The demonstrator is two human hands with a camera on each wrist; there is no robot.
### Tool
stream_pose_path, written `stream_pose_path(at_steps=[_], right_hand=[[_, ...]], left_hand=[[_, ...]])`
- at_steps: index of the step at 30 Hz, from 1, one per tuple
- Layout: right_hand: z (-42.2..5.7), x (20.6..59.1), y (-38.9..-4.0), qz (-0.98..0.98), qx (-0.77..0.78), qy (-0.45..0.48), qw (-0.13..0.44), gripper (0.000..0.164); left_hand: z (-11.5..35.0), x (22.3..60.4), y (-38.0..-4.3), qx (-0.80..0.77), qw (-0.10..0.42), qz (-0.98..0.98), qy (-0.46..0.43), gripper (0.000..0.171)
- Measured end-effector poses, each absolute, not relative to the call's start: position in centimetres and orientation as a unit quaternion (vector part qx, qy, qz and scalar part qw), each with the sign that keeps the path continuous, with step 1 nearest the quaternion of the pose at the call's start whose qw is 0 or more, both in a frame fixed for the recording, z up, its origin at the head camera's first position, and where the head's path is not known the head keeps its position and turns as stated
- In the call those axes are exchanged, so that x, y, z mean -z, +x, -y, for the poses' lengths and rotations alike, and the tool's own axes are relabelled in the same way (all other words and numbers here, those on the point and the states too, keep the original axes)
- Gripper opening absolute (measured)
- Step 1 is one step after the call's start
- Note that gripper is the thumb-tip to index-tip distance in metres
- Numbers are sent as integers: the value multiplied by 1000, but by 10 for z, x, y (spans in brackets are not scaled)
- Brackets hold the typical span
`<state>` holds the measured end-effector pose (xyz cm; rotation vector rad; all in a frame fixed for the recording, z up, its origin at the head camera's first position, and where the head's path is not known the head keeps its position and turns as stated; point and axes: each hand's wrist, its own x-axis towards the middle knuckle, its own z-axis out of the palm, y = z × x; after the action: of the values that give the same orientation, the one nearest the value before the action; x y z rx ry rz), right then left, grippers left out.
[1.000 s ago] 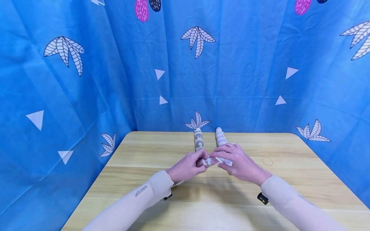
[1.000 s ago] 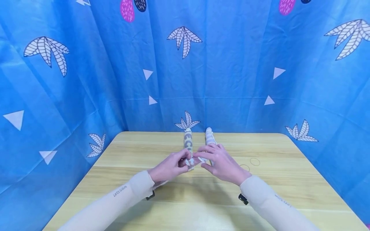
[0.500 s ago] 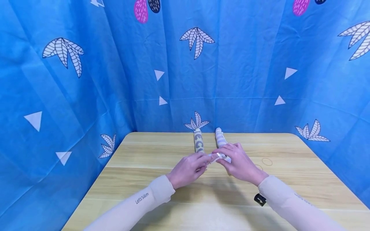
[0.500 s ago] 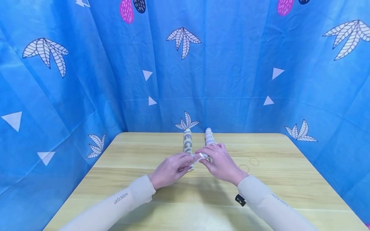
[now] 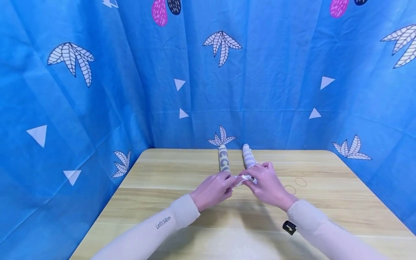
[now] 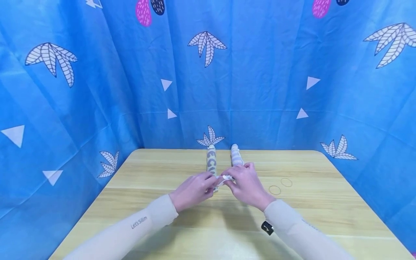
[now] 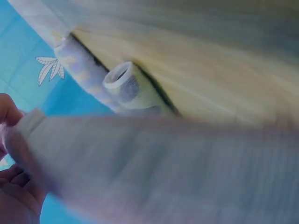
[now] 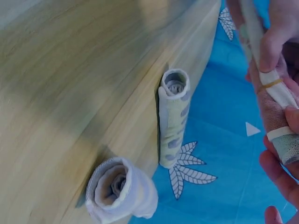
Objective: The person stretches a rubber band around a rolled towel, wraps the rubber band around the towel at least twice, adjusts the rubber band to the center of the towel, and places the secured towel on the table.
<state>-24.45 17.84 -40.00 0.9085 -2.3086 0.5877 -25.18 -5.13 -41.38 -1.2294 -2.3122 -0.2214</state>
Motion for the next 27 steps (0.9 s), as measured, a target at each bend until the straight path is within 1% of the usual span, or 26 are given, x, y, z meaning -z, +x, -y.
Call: stream_pose_path(at_steps=[2, 6, 9, 11, 14, 16, 18, 23, 25, 27], right_hand=[[-177, 400, -244, 871, -222, 335, 282, 22], [-176, 400, -243, 875, -237, 328, 266, 21], [-177, 399, -243, 877, -257, 321, 248, 19], [-179, 398, -244, 880, -273, 313, 233, 18], [-182, 396, -245, 881, -297, 304, 207, 21], [-185, 395, -245, 878, -306, 312, 197, 26], [-188, 395, -245, 871, -308, 330, 194, 34], [-194, 397, -246, 851, -243, 401, 238, 54], [-195, 398, -247, 841, -204, 425, 264, 58], [-194, 398, -248, 833, -179, 442, 283, 58]], left_hand=[[52, 418, -253, 74, 260, 850, -453, 27], [55, 423, -256, 71, 276, 841, -460, 24], [57, 423, -257, 90, 267, 837, -470, 23], [58, 421, -256, 123, 233, 843, -469, 22], [59, 417, -256, 205, 151, 858, -447, 20], [59, 415, -256, 268, 97, 862, -420, 20], [60, 413, -257, 316, 59, 860, -397, 20], [61, 413, -260, 414, -28, 838, -355, 16], [61, 413, -260, 450, -61, 823, -340, 15], [61, 413, -260, 483, -87, 805, -332, 15]])
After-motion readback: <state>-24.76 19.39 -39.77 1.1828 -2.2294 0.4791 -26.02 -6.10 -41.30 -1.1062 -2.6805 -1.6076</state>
